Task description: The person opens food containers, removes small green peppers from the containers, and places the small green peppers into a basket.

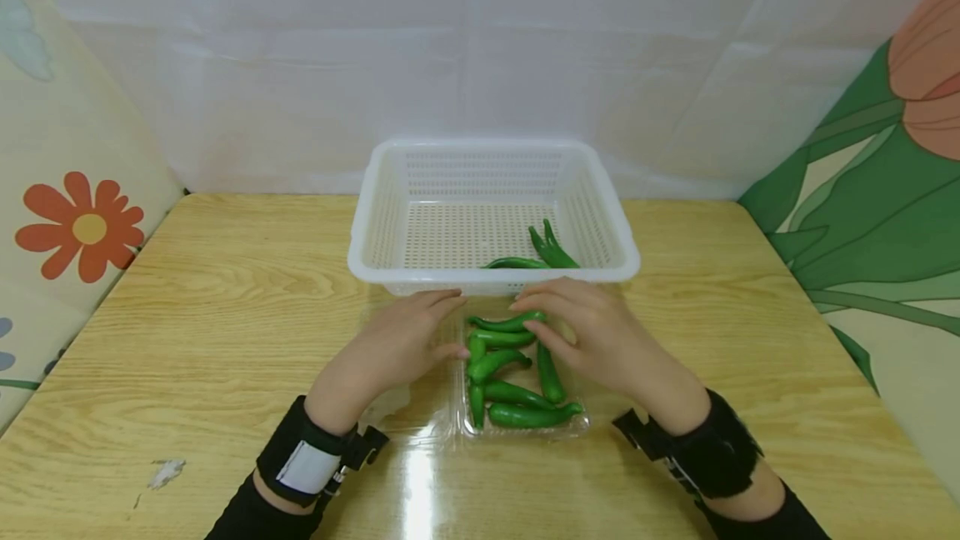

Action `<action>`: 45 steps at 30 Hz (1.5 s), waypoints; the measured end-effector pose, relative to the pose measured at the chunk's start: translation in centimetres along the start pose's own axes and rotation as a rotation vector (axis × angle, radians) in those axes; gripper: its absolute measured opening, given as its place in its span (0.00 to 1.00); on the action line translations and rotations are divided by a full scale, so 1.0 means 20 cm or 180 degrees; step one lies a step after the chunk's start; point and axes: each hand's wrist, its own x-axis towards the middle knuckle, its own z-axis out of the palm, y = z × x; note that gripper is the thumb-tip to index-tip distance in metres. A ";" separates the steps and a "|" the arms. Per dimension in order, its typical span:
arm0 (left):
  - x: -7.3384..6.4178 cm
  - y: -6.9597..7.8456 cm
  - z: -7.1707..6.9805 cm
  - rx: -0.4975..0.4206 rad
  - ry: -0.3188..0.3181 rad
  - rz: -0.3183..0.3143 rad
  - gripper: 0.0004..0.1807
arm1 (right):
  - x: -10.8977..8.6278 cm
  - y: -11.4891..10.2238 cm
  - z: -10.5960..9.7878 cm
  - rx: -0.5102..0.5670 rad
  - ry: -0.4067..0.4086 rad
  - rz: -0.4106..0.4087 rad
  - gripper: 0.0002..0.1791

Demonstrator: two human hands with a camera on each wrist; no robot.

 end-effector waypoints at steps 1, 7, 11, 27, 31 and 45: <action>0.00 0.00 0.00 0.0002 -0.0002 -0.0002 0.41 | 0.00 0.00 0.00 -0.0003 -0.0065 0.0029 0.17; 0.00 0.00 0.00 0.0013 -0.0009 -0.0007 0.42 | 0.00 -0.04 0.01 0.0032 -0.0457 0.0259 0.17; -0.01 0.00 0.00 -0.0004 -0.0021 -0.0025 0.42 | 0.00 -0.05 0.01 0.0067 -0.0730 0.0464 0.17; -0.01 0.00 -0.01 -0.0005 0.0024 0.0019 0.41 | -0.01 -0.07 0.04 0.0127 -0.1262 0.0747 0.23; -0.01 0.00 -0.01 -0.0026 0.0028 0.0021 0.41 | -0.01 -0.07 0.04 0.0133 -0.1328 0.0782 0.25; -0.01 0.00 -0.01 -0.0012 0.0018 0.0037 0.41 | -0.02 -0.07 0.08 0.0096 -0.1566 0.0890 0.26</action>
